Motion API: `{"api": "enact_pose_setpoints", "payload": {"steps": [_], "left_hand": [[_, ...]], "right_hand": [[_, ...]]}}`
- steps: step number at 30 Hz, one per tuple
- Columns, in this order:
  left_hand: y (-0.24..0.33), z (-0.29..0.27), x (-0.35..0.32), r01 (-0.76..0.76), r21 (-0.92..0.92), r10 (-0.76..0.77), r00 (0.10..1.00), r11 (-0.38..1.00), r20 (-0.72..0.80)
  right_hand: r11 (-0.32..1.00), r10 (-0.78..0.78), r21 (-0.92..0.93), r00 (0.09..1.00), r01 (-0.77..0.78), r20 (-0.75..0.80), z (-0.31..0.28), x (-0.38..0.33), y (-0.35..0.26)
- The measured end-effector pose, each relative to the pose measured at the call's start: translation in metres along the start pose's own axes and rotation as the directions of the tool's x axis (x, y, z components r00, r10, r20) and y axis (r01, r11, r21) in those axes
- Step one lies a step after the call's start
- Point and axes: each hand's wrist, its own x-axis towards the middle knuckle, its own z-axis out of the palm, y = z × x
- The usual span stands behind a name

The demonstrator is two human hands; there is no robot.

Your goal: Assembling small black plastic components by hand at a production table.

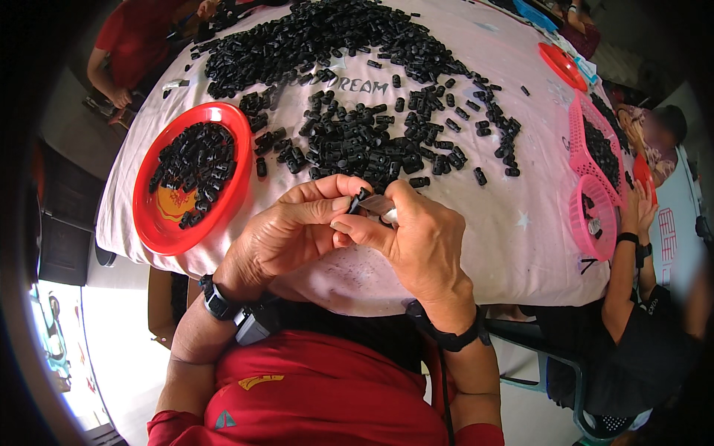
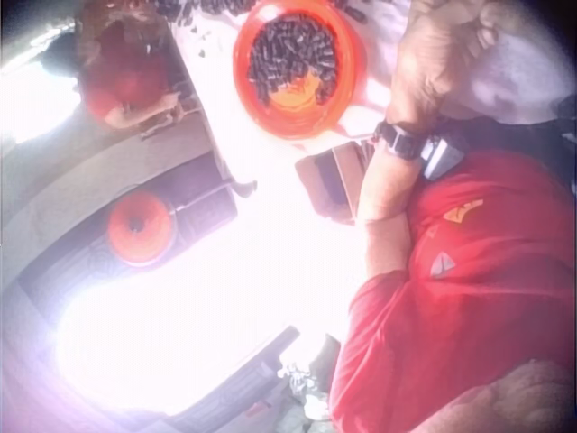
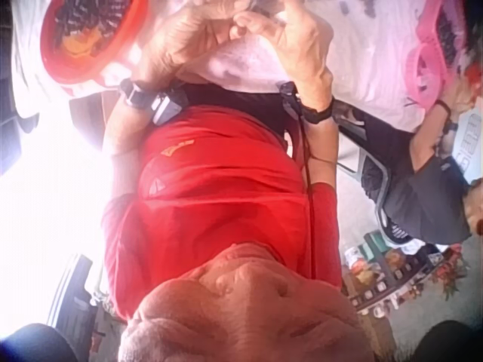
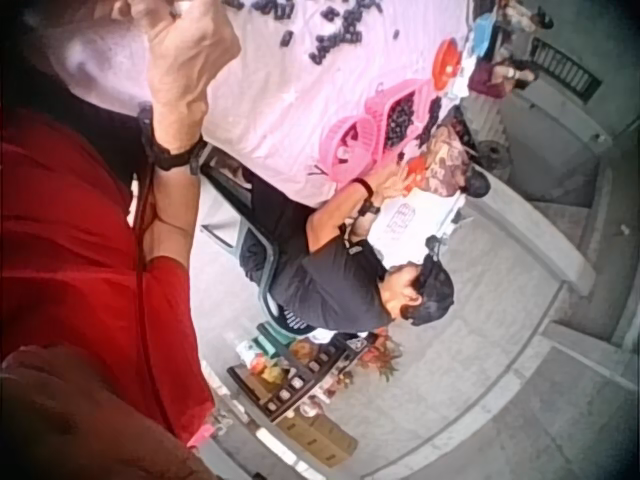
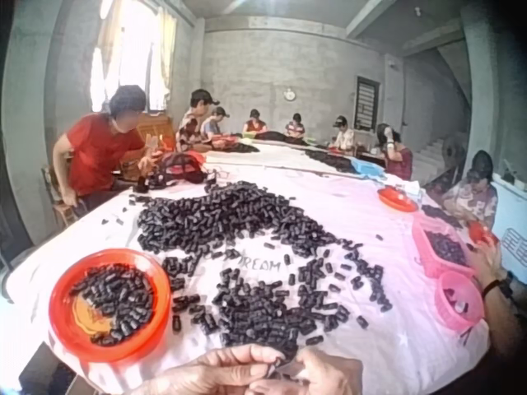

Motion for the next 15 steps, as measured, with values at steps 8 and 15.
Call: {"api": "enact_pose_setpoints", "payload": {"steps": [8,15], "left_hand": [[0.0,0.0032,0.0,-0.008,0.01,0.008,1.0,1.0,-0.021],[0.0005,0.002,-0.0002,0.002,0.046,0.002,0.997,0.999,-0.083]], "right_hand": [[1.0,-0.014,0.021,0.999,0.014,-0.031,-0.0011,0.0005,-0.0023],[0.994,-0.096,0.056,0.995,0.096,-0.008,0.0042,0.0,0.0052]]}}
